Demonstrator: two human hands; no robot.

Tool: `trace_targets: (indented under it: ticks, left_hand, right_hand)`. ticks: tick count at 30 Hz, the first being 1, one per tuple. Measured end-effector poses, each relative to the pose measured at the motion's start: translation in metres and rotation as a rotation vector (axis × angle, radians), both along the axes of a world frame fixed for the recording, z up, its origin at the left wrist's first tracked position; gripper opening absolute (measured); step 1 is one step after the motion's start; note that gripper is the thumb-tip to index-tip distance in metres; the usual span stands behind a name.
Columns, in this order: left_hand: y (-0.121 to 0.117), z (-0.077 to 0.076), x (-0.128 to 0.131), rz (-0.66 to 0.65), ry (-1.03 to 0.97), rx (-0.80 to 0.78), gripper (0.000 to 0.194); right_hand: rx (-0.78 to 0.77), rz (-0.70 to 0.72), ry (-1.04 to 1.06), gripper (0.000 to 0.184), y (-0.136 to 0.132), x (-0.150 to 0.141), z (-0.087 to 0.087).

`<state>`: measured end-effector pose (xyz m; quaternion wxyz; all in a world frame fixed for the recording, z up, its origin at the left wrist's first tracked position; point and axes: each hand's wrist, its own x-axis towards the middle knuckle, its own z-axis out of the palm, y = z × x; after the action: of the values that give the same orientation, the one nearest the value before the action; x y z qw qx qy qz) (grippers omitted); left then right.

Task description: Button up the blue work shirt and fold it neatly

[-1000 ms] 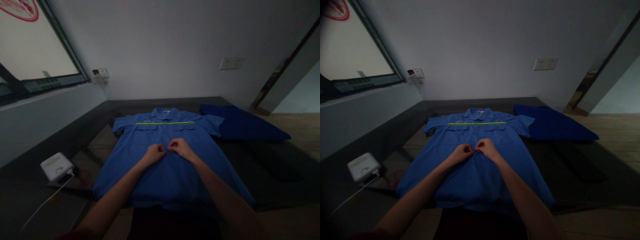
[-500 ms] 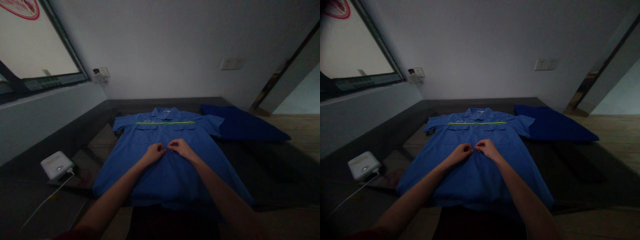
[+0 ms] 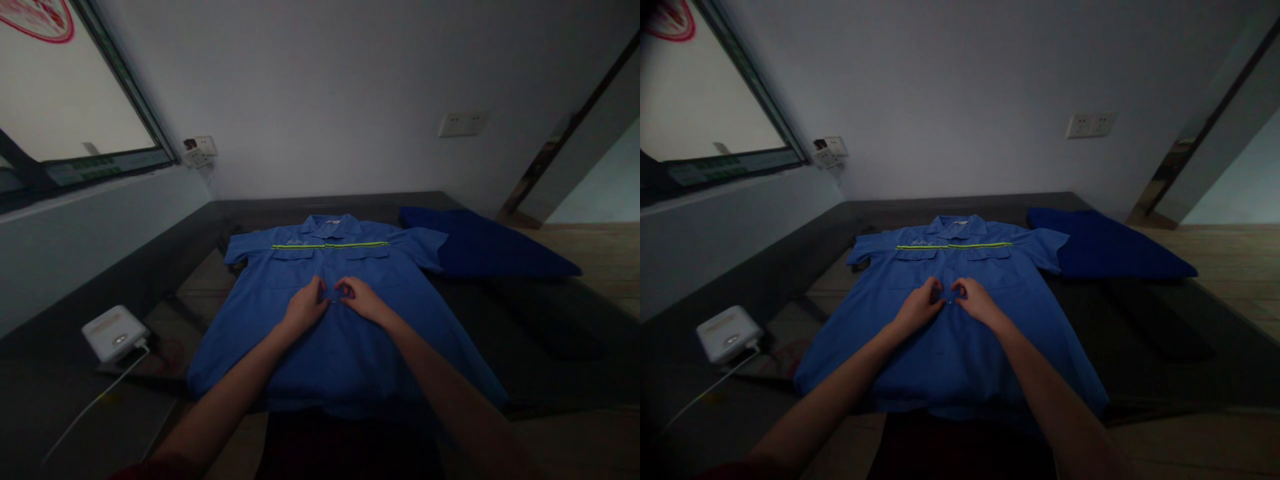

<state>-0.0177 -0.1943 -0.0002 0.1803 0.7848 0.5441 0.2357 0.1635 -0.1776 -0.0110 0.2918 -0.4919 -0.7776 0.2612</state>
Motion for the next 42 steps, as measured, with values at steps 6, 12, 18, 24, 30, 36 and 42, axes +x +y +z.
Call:
trace_targets:
  ticks: [6, 12, 18, 24, 30, 36, 42]
  left_hand:
    - [-0.002, 0.0, 0.002, -0.175, 0.077, 0.244, 0.024]
    - [-0.006, -0.007, 0.002, -0.308, 0.227, 0.146, 0.046]
    - [-0.007, -0.012, -0.005, -0.358, 0.438, 0.125, 0.055]
    - [-0.009, -0.007, -0.007, -0.372, 0.481, 0.1, 0.059]
    - [-0.015, 0.003, -0.003, -0.325, 0.464, 0.121, 0.058]
    - [-0.041, 0.029, -0.011, -0.269, 0.244, 0.115, 0.042]
    - [-0.085, 0.02, -0.008, -0.009, -0.153, 0.052, 0.021]
  right_hand:
    - [0.107, -0.087, -0.153, 0.027, -0.009, -0.006, -0.001]
    - [0.186, -0.119, -0.378, 0.044, -0.04, 0.003, 0.005]
    - [0.085, -0.102, -0.556, 0.056, -0.081, 0.029, 0.005]
    - [0.084, -0.127, -0.541, 0.057, -0.098, 0.047, -0.004]
    - [0.168, -0.193, -0.445, 0.053, -0.103, 0.052, -0.012]
    - [0.245, -0.26, -0.218, 0.031, -0.124, 0.02, 0.009]
    - [0.159, -0.066, -0.166, 0.019, -0.144, -0.035, 0.026]
